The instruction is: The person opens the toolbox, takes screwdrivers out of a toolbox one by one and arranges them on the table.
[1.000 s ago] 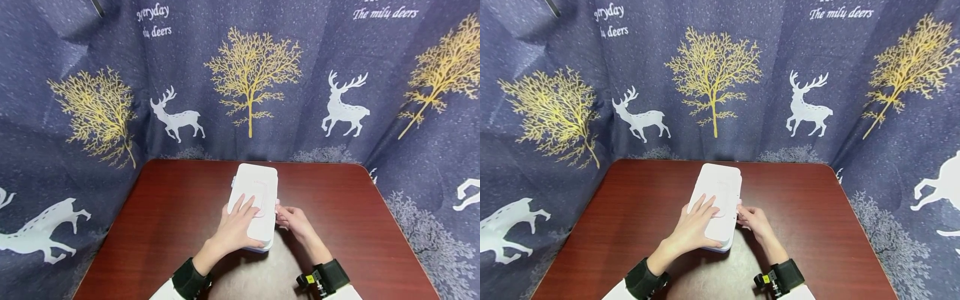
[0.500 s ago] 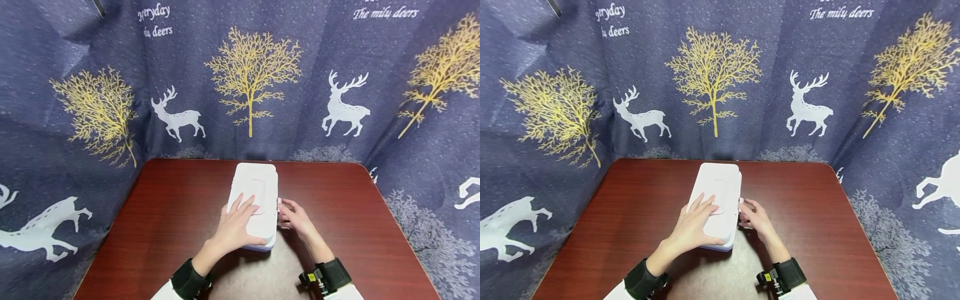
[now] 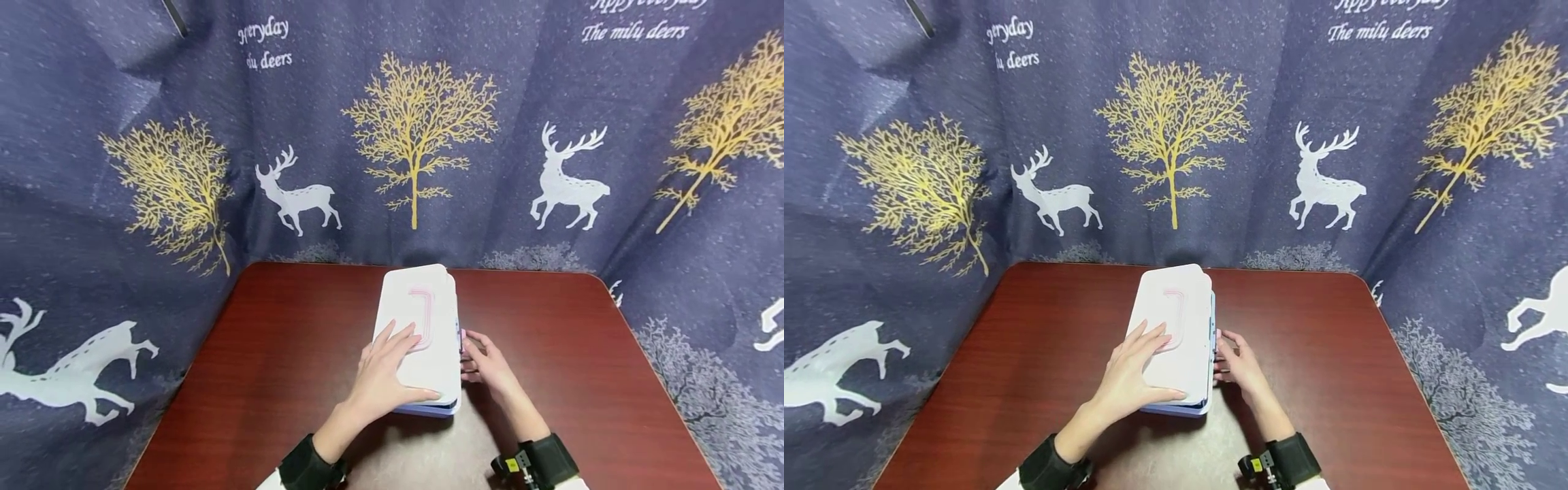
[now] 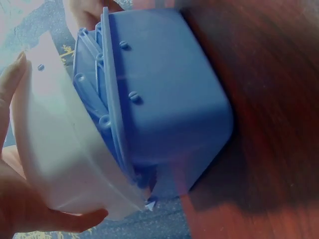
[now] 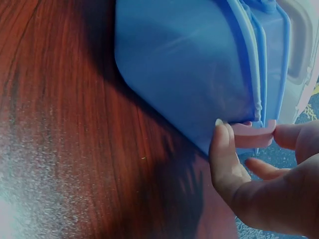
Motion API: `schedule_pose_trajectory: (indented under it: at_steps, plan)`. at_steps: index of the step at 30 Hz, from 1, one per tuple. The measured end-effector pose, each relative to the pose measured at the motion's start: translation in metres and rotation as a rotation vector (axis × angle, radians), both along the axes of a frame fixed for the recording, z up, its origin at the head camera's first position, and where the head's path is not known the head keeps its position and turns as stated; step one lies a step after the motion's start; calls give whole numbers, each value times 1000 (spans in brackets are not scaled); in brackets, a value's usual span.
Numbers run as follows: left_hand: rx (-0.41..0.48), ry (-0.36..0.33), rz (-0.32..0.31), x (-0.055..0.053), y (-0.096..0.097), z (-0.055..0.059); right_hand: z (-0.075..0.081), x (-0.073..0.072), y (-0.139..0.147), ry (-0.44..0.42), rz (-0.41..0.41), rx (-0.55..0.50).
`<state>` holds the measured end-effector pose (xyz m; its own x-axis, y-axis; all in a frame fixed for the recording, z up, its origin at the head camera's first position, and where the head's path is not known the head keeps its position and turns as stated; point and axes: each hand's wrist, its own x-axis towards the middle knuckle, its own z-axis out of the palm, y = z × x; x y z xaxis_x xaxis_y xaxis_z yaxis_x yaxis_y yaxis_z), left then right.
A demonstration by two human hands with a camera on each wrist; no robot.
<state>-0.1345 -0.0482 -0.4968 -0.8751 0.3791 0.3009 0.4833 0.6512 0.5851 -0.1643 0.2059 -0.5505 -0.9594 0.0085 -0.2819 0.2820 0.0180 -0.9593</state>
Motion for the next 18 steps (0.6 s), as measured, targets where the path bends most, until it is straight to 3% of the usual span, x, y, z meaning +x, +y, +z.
schedule_pose_trajectory:
  at_steps: [5, 13, 18]
  plan:
    - [33, 17, 26, 3, 0, -4, -2, 1, -2, 21, -18, 28]
    - [125, 38, 18, 3, 4, -5, 2, 5, -5, 41, -43, 64]
    - [185, 81, 36, 7, 5, -4, 5, 8, -7, 89, -47, 153]
